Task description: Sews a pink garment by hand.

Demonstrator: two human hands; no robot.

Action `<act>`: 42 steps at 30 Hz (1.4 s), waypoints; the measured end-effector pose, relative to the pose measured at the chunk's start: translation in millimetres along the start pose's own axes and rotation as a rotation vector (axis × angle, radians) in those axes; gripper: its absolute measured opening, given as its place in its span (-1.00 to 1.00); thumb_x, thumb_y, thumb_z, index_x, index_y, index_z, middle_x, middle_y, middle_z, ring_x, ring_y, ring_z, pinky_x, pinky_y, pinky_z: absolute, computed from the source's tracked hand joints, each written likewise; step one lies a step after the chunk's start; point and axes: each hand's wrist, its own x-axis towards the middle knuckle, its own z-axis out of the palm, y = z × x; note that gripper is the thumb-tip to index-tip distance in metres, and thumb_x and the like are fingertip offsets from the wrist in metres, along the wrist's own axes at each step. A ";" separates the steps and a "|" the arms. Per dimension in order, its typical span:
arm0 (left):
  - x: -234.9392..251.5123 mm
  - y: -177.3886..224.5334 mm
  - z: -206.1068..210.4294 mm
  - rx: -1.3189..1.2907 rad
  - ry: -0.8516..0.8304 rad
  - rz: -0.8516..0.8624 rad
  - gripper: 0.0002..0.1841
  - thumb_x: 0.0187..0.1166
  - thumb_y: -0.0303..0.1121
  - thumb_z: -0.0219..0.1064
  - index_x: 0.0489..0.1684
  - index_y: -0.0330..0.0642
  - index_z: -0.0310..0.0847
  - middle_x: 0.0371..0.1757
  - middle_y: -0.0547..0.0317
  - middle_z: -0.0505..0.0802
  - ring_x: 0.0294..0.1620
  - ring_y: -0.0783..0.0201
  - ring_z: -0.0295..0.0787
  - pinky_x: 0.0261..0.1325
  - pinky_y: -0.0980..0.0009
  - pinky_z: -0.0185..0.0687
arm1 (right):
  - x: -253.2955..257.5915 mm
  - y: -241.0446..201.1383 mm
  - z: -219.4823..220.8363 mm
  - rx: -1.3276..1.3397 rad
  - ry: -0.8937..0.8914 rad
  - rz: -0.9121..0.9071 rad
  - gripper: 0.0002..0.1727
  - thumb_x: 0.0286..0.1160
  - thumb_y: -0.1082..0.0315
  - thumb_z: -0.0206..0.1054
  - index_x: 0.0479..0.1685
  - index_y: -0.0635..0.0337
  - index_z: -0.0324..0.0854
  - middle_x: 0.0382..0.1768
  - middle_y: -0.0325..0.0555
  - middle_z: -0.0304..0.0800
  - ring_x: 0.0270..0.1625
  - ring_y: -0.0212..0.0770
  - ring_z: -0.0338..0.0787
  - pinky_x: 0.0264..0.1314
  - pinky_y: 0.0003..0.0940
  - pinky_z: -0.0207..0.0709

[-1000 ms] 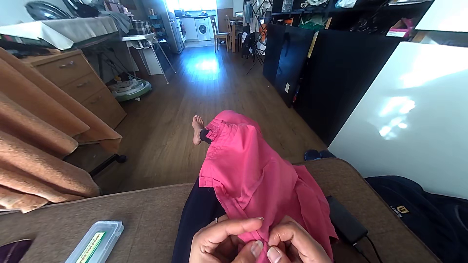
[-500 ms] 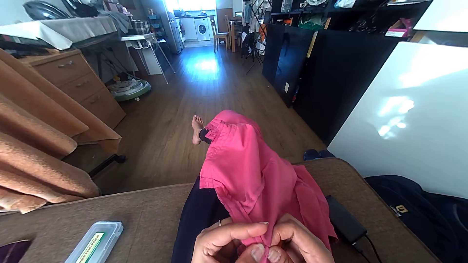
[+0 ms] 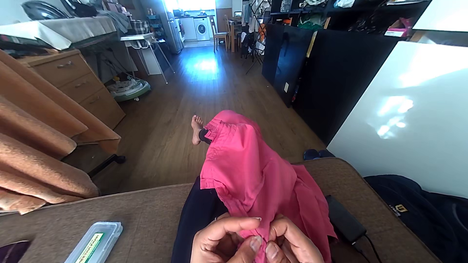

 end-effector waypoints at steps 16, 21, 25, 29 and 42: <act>-1.2 0.6 -5.1 0.243 -0.050 0.092 -0.67 0.48 -0.57 0.47 0.19 -0.08 0.84 0.04 0.31 0.94 0.05 0.49 0.84 0.17 0.48 0.78 | 1.5 1.5 -3.3 0.015 0.049 0.003 -0.85 0.66 0.36 0.33 -0.19 0.29 0.59 -0.26 -0.22 0.61 -0.31 -0.64 0.62 -0.26 -0.74 0.57; -0.8 -0.2 -6.5 0.258 -0.065 0.090 -0.67 0.47 -0.56 0.49 0.18 -0.08 0.84 0.02 0.30 0.94 0.05 0.49 0.84 0.18 0.47 0.77 | 1.8 0.7 -4.6 0.053 0.055 0.009 -0.86 0.61 0.37 0.40 -0.19 0.27 0.63 -0.27 -0.25 0.69 -0.32 -0.62 0.67 -0.28 -0.70 0.62; 0.0 1.9 -5.4 0.149 -0.059 0.060 -0.69 0.61 -0.52 0.35 0.23 -0.03 0.84 0.09 0.36 0.93 0.05 0.55 0.84 0.16 0.54 0.77 | 3.5 -2.7 -5.1 0.032 0.027 0.011 -0.88 0.58 0.45 0.39 -0.22 0.37 0.64 -0.24 -0.14 0.68 -0.30 -0.55 0.71 -0.25 -0.65 0.68; 0.5 2.7 -2.7 0.083 -0.019 0.019 -0.67 0.55 -0.62 0.36 0.18 -0.09 0.85 0.04 0.34 0.95 -0.11 0.57 0.86 0.02 0.57 0.79 | 3.9 -1.6 -4.6 -0.026 0.014 -0.005 -0.89 0.59 0.48 0.33 -0.24 0.37 0.60 -0.24 -0.12 0.63 -0.26 -0.55 0.68 -0.20 -0.67 0.65; 1.4 -0.2 2.1 -0.024 0.048 0.005 -0.60 0.42 -0.72 0.41 0.15 -0.09 0.80 -0.02 0.33 0.95 -0.08 0.53 0.88 0.08 0.54 0.81 | 1.6 2.2 0.2 -0.024 0.001 -0.007 -0.88 0.67 0.45 0.20 -0.17 0.36 0.55 -0.28 -0.13 0.60 -0.32 -0.56 0.59 -0.26 -0.68 0.52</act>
